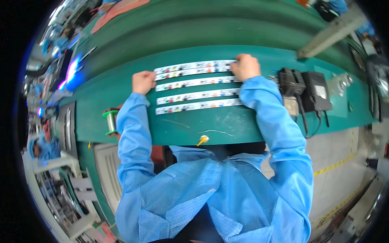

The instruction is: Soldering electrical wires onto LED light strips at an assembly station.

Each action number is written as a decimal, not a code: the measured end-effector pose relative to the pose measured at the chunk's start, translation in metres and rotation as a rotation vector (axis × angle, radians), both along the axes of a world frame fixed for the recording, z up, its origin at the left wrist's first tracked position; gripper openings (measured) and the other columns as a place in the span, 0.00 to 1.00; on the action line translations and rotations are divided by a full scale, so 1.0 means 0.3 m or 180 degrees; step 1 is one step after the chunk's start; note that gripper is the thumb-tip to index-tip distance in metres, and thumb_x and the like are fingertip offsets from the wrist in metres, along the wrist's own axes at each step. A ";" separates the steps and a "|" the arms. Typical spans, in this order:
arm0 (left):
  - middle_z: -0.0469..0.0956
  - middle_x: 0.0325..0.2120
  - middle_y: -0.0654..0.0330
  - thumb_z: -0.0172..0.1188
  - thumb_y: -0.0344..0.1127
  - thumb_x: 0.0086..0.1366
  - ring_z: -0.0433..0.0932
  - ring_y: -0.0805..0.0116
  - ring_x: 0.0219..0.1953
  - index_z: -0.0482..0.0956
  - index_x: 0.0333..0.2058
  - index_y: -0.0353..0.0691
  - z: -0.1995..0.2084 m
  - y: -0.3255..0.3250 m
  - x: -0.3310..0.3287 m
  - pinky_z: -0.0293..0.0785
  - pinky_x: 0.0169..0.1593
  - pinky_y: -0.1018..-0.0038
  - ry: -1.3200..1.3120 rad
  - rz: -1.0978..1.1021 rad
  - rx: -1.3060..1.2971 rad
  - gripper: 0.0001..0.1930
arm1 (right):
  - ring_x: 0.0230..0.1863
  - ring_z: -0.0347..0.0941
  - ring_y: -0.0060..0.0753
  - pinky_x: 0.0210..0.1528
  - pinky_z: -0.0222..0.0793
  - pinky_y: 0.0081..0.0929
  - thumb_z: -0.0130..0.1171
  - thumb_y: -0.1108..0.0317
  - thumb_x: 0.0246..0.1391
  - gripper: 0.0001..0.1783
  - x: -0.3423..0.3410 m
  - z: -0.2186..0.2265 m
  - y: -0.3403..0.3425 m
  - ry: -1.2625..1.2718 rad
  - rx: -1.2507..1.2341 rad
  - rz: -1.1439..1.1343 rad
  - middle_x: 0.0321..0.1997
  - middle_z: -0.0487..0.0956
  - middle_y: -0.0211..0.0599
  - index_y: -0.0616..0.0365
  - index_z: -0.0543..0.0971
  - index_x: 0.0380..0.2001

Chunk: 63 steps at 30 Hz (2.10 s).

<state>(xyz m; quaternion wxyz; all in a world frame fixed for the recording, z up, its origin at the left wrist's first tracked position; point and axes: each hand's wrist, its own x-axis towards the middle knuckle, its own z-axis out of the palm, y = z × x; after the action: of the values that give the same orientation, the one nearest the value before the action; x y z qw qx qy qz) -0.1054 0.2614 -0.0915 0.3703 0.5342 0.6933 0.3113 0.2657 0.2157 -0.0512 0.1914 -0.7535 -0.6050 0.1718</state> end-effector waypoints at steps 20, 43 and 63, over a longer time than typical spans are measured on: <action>0.74 0.20 0.61 0.50 0.43 0.67 0.68 0.74 0.22 0.78 0.27 0.33 0.218 -0.400 0.218 0.66 0.26 0.75 -0.0309 -0.1578 0.0758 0.18 | 0.38 0.73 0.51 0.38 0.70 0.44 0.57 0.60 0.43 0.15 -0.167 0.138 -0.588 0.1080 0.1226 0.0411 0.33 0.77 0.45 0.57 0.78 0.33; 0.76 0.27 0.59 0.55 0.37 0.65 0.70 0.74 0.27 0.76 0.35 0.29 0.005 -0.653 0.814 0.67 0.31 0.78 -0.2540 -0.3200 0.0338 0.13 | 0.28 0.74 0.49 0.29 0.67 0.41 0.51 0.63 0.52 0.13 -0.282 0.117 -0.870 0.0844 0.2041 -0.0178 0.22 0.77 0.44 0.55 0.78 0.18; 0.75 0.37 0.51 0.59 0.18 0.50 0.74 0.59 0.37 0.77 0.35 0.31 0.147 -0.796 0.318 0.71 0.41 0.72 -0.0087 -0.1485 0.1999 0.11 | 0.21 0.69 0.23 0.24 0.68 0.18 0.52 0.64 0.58 0.26 -0.020 0.062 -0.679 0.4053 0.1547 -0.1430 0.39 0.78 0.44 0.63 0.64 0.58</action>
<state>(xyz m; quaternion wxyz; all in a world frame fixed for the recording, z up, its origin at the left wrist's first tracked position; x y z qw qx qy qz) -0.0101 0.0227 -0.0474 0.2588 0.7605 0.4193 0.4229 0.2598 0.0119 -0.0325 0.7004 -0.5494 -0.2273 0.3949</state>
